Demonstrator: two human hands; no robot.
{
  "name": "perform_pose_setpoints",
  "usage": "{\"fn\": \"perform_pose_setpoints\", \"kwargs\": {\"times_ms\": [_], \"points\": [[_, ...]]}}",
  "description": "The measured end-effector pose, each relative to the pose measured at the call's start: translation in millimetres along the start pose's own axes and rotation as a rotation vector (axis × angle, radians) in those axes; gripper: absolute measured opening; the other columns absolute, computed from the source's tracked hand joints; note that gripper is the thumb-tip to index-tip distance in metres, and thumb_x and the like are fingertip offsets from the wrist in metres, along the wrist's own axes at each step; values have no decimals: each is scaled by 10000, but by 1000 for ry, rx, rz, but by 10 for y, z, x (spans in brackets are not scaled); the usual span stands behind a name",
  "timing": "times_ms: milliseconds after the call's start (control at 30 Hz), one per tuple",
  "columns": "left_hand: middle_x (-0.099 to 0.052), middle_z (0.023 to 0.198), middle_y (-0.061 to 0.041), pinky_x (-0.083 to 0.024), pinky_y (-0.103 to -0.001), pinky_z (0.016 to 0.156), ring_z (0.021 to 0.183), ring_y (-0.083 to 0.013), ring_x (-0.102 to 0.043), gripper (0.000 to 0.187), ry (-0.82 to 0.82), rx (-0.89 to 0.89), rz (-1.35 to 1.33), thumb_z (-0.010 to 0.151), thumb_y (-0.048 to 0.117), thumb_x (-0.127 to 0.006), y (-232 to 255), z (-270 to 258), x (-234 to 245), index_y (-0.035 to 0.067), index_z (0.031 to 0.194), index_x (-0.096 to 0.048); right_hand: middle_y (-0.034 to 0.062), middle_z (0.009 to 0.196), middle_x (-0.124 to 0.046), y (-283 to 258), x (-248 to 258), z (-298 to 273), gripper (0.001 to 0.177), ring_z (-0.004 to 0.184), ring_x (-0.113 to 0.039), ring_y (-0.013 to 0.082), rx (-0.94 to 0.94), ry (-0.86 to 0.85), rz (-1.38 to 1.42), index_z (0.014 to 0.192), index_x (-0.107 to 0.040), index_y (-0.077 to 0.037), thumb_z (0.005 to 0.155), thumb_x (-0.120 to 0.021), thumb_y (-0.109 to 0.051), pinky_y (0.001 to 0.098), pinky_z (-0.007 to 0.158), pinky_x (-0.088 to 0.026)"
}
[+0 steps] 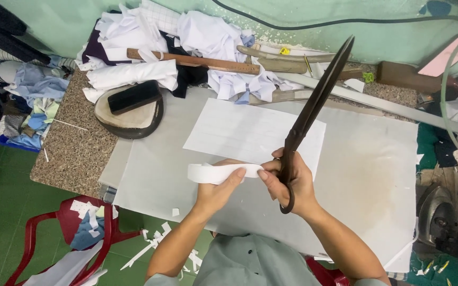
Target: The person uses large shears to cut a white sheet of paper into long strips on a work table. They repeatedly trim and separate the strips, accumulating cut pieces on the table and floor.
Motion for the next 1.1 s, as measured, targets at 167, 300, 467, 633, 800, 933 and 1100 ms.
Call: {"fn": "perform_pose_setpoints", "kwargs": {"times_ms": [167,300,467,633,800,933,1100], "points": [[-792,899,-103,-586,-344,816,876,-178,-733,193,41,92,-75,979,263,-711,-34,-37,-60,80,1002,-763,182,807,-783,70,26,9,366,347,-544,110,-11,-7,-1,1157,-469,-16,879,-703,24,200,336,-438],[-790,940,-138,-575,-381,871,960,-183,-699,166,222,157,-158,944,188,-751,-139,-33,23,44,1025,-762,151,788,-788,-1,15,9,322,342,-561,109,9,-54,-56,1191,-519,-3,921,-686,-60,203,336,-449],[-762,979,-114,-556,-375,905,995,-154,-638,172,439,114,-307,932,144,-761,380,72,159,23,1051,-733,133,784,-750,414,21,-318,487,421,-610,152,-21,-214,-103,1259,-572,13,898,-717,-281,277,393,-503],[-699,1297,-211,-522,-389,1115,1267,-311,-665,343,293,-92,-422,983,183,-631,433,187,256,-40,1241,-671,47,983,-509,313,-168,-537,541,752,-452,120,-172,-604,-161,1443,-351,-30,1005,-465,-328,223,612,-470],[-677,1271,-284,-642,-536,934,1216,-370,-658,106,332,-85,-604,964,86,-662,171,200,271,2,997,-607,24,821,-472,345,-215,-606,685,617,-498,138,-191,-615,-235,1389,-404,-19,1005,-423,-587,299,578,-483],[-711,1171,-275,-665,-528,921,1098,-358,-704,144,350,-111,-562,959,90,-678,189,190,294,-38,1017,-645,-9,700,-459,248,-270,-578,690,560,-450,131,-124,-589,-293,1284,-465,-13,1007,-373,-638,304,565,-445],[-728,1125,-261,-662,-489,901,1124,-373,-712,98,363,-100,-530,946,56,-679,60,190,328,-18,966,-619,2,690,-460,343,-229,-593,605,576,-458,145,-226,-535,-345,1241,-503,-58,967,-507,-597,304,548,-428]]}}
Point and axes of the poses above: each hand's wrist, its own z-axis towards the middle knuckle, its own x-axis out of the back of the hand, y = z × x, the point moved 5 cm from there along z, towards the middle knuckle
